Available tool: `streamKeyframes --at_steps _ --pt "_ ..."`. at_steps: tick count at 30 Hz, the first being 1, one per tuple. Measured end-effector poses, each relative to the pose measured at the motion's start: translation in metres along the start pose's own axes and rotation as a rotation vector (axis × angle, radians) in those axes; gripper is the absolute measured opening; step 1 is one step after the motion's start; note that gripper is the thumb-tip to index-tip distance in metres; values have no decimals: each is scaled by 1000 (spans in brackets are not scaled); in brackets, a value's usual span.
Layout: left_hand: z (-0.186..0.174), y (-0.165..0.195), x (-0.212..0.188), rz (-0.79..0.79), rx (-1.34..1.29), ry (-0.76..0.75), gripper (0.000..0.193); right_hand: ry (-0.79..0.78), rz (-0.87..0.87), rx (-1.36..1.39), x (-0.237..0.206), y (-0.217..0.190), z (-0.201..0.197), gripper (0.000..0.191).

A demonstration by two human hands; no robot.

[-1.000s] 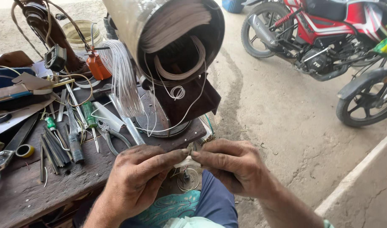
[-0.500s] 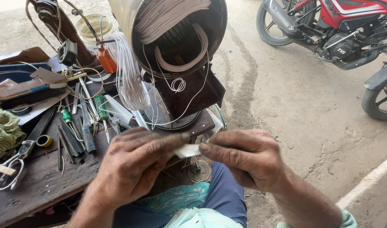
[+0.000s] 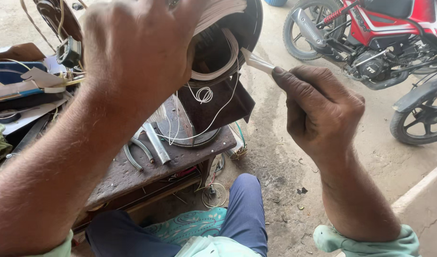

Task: The person winds white wire onto a cylindrical metal core mounted on a wooden stand. They pull the wire from a coil, wrap it around the core, and use a wooden stick to press the layers down. The person also uses a metal tool to adjust the wire and a cloth to wipe the core.

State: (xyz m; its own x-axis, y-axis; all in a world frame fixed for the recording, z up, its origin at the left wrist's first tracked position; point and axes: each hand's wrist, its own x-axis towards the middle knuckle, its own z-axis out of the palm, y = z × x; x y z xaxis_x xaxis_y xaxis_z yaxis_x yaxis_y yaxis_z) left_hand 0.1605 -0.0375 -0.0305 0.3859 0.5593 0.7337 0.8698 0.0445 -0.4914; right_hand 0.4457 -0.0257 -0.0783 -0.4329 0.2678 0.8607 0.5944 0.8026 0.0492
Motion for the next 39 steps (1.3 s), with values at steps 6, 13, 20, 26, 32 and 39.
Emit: streamKeyframes --at_steps 6,13,20,26,32,39 --pt "8 4 -3 42 -202 -30 41 19 49 93 -1 4 5 26" --pt "-42 6 -24 -26 -730 -457 39 17 -13 26 12 10 10 19" --pt "-21 5 -40 -39 -831 -507 37 -70 -18 65 23 2 22 20" --pt "-21 3 -43 -41 -872 -526 36 -93 17 52 30 -3 36 22" --pt "-17 2 -47 -41 -900 -533 34 -88 9 55 36 -5 43 27" --pt "-15 -3 -43 -38 -923 -536 33 -86 8 -25 41 -18 51 30"
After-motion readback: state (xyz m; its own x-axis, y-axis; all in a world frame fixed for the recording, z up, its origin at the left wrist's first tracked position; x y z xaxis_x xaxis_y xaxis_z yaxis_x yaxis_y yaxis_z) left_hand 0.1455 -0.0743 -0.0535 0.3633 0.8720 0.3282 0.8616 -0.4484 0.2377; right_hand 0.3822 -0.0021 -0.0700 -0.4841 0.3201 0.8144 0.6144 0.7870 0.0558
